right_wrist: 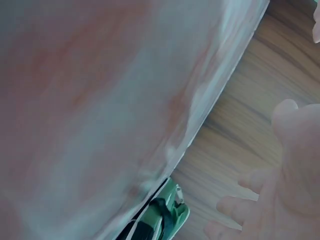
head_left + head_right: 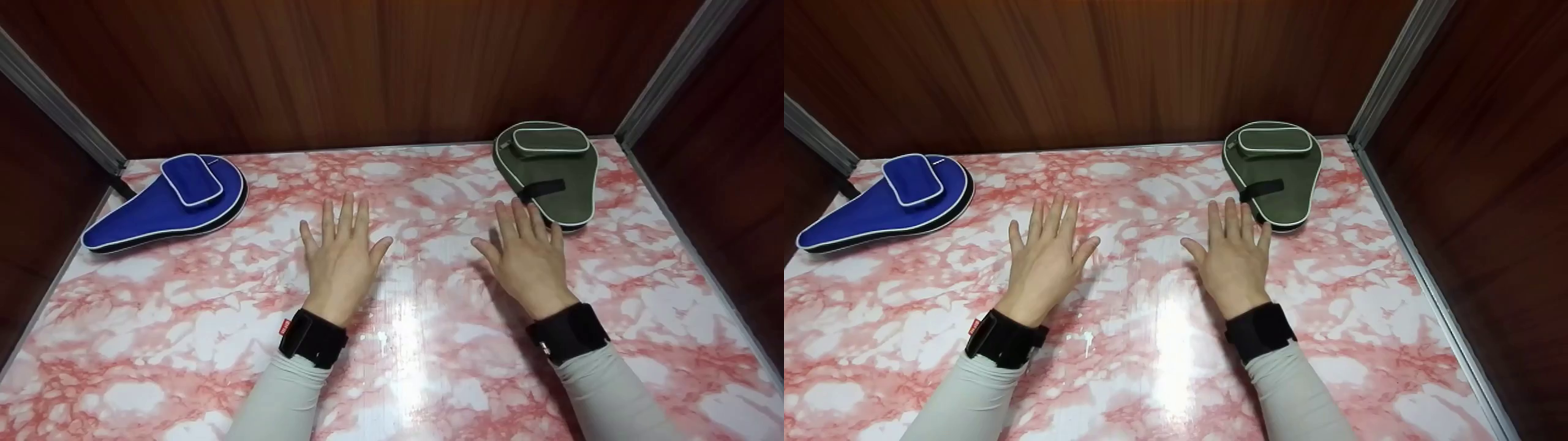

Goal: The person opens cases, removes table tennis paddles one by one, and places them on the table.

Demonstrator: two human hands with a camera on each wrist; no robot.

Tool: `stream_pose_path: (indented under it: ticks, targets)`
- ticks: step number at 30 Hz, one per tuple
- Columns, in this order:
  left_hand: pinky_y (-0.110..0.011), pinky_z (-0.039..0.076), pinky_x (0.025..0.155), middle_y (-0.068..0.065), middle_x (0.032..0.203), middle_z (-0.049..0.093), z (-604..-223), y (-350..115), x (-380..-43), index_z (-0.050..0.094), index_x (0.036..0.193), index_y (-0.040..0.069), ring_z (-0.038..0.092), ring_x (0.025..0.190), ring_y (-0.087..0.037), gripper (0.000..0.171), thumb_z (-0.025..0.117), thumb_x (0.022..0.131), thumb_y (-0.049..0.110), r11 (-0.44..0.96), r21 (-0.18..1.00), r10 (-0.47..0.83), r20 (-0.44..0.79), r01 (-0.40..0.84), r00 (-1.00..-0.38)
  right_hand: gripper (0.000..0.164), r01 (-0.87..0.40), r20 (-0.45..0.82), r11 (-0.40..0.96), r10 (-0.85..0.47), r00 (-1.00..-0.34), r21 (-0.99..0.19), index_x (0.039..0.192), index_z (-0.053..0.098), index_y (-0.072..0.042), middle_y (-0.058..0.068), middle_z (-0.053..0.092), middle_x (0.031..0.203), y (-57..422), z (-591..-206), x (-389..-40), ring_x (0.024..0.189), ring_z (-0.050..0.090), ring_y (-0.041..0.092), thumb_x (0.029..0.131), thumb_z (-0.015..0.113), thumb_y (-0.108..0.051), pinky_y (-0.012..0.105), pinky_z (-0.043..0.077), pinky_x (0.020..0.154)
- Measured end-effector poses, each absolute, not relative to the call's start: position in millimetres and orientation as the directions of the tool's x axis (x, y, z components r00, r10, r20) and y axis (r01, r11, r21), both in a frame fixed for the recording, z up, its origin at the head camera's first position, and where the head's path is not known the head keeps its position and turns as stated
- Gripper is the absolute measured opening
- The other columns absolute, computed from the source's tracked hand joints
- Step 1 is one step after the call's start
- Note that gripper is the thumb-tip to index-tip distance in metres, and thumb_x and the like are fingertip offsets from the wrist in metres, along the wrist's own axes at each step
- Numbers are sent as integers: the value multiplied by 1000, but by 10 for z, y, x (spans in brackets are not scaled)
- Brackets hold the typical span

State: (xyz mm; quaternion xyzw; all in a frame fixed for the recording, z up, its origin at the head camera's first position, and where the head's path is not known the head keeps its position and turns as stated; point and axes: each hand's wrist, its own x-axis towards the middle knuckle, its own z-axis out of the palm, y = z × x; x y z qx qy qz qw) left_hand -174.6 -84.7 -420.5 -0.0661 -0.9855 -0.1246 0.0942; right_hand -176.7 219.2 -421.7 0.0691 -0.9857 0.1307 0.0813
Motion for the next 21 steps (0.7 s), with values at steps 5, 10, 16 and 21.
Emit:
stream_pose_path:
  ticks: [5,10,16,21]
  targets:
    - [-76,-5,125,-8,183,4,-4196,-855,-1748,22,177,16,-1,168,-41,83,43,113,65,963,224,105,195,148,-975,83,-143,158,959,-106,-982,-244,173,31,-4,29,22,178,2327,-4209,-1844,164,18,52,114,50,-59,79,10,125]
    - [-76,-3,126,-8,183,7,-4189,-858,-1743,21,177,16,1,168,-41,84,43,112,65,961,231,103,202,149,-974,86,-87,79,969,-71,-994,-230,176,21,-6,30,13,179,2528,-4162,-1980,164,10,55,114,45,-62,79,7,124]
    - [-77,-1,126,-9,183,9,-4174,-859,-1737,23,176,16,2,168,-41,83,43,113,65,962,226,106,217,156,-970,89,-32,33,976,-25,-999,-216,176,17,-6,32,8,179,2777,-4176,-2142,164,5,57,113,47,-62,82,7,123]
    - [-76,-1,126,-8,183,7,-4167,-864,-1743,23,176,17,3,168,-41,82,43,113,64,963,221,105,209,151,-972,92,-19,35,973,-11,-999,-228,175,17,-3,36,8,177,2971,-4224,-2240,163,2,58,113,47,-63,85,10,120]
